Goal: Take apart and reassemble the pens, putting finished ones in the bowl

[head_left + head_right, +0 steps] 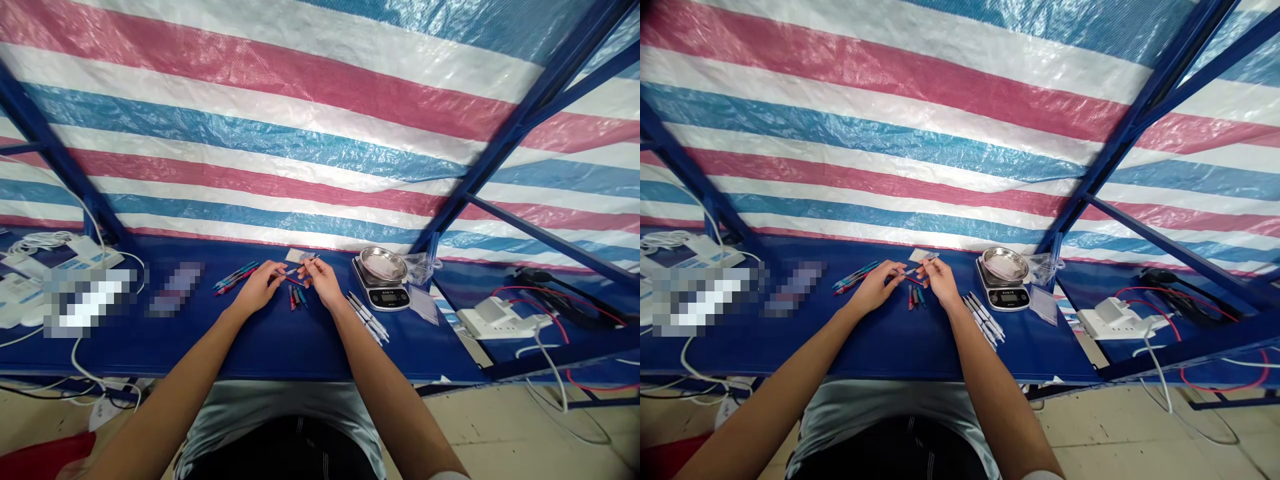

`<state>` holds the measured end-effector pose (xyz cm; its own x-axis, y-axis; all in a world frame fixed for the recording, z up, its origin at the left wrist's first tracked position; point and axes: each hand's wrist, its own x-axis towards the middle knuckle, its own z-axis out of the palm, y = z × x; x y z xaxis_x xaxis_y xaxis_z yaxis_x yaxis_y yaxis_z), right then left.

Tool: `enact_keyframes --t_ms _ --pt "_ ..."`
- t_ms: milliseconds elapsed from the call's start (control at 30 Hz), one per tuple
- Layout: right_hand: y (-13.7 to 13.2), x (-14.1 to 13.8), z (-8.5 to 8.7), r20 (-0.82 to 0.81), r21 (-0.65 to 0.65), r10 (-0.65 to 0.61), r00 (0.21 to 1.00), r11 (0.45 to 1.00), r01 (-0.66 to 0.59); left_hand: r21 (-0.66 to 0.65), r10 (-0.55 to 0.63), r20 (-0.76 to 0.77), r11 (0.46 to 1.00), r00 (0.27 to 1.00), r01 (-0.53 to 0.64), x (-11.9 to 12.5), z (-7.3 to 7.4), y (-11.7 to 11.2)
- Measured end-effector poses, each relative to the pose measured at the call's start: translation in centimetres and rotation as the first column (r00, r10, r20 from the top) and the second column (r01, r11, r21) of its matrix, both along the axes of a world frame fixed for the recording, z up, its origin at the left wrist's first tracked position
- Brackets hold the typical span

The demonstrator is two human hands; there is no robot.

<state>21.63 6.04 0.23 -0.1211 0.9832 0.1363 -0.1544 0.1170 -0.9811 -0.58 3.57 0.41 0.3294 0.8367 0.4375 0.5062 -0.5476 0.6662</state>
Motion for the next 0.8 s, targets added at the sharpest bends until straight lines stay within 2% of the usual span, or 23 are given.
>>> enact_keyframes --t_ms 167,367,467,533,600,667,800 --pt "-0.5 -0.3 0.1 0.057 0.042 0.068 0.996 0.997 -0.070 0.037 0.024 0.042 0.999 0.999 -0.025 0.1 0.1 0.1" --pt "-1.0 -0.2 0.3 0.181 -0.038 0.174 0.968 0.985 -0.170 0.077 0.081 0.085 0.993 0.993 -0.088 0.1 0.4 -0.1" --pt "-0.8 0.4 0.3 0.244 -0.009 0.160 0.956 0.987 -0.163 0.061 0.106 0.107 0.992 0.989 -0.113 -0.1 0.5 -0.1" --pt "-0.6 0.9 0.1 0.313 0.060 0.098 0.945 0.991 -0.123 0.006 0.130 0.169 0.991 0.977 -0.133 -0.3 0.5 0.1" --pt "-0.5 1.3 -0.1 0.407 0.135 0.035 0.913 0.986 -0.098 -0.091 0.135 0.274 0.989 0.952 -0.114 -0.4 0.2 0.4" --pt "-0.6 1.5 -0.1 0.515 0.172 0.022 0.857 0.977 -0.128 -0.179 0.111 0.405 0.983 0.907 -0.041 -0.4 -0.1 0.7" --pt "-1.1 1.7 0.2 0.639 0.210 0.048 0.768 0.949 -0.234 -0.285 0.111 0.632 0.954 0.767 0.097 -0.3 0.0 0.9"
